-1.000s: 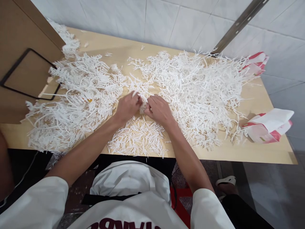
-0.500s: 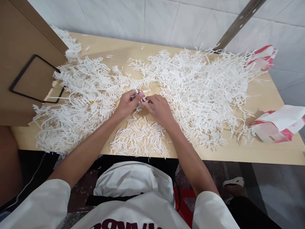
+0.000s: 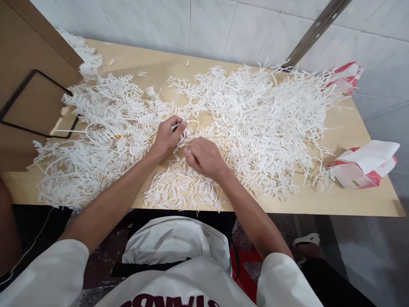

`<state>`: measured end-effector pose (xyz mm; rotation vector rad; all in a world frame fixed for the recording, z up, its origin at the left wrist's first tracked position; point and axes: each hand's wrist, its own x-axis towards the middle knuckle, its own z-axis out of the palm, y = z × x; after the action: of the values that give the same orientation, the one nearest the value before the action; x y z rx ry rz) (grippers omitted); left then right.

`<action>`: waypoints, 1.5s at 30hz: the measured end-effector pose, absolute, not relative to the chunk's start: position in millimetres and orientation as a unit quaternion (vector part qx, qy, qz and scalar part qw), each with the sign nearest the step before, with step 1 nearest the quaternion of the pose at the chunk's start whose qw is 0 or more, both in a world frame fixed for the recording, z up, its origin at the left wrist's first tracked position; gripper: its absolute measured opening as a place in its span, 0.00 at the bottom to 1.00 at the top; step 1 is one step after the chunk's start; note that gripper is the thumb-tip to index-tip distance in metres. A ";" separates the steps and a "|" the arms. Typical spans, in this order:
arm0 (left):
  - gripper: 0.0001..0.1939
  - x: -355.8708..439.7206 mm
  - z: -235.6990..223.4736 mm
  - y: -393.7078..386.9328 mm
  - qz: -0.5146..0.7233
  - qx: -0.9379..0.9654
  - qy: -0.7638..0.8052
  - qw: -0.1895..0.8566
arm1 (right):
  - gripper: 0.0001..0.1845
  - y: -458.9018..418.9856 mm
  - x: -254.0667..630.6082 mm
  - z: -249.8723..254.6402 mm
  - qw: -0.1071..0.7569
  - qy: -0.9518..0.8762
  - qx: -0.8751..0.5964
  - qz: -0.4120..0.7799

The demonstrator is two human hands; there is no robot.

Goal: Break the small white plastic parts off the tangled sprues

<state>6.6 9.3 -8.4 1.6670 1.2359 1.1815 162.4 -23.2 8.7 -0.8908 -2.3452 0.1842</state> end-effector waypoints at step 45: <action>0.15 5.4 -2.8 4.6 0.545 0.530 0.371 0.533 | 0.15 -3.6 171.2 7.1 0.476 -0.605 -0.493 0.405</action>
<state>5.4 4.6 -2.8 1.2636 0.8857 1.3002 171.2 -3.6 7.1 -1.2055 -1.4793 0.9890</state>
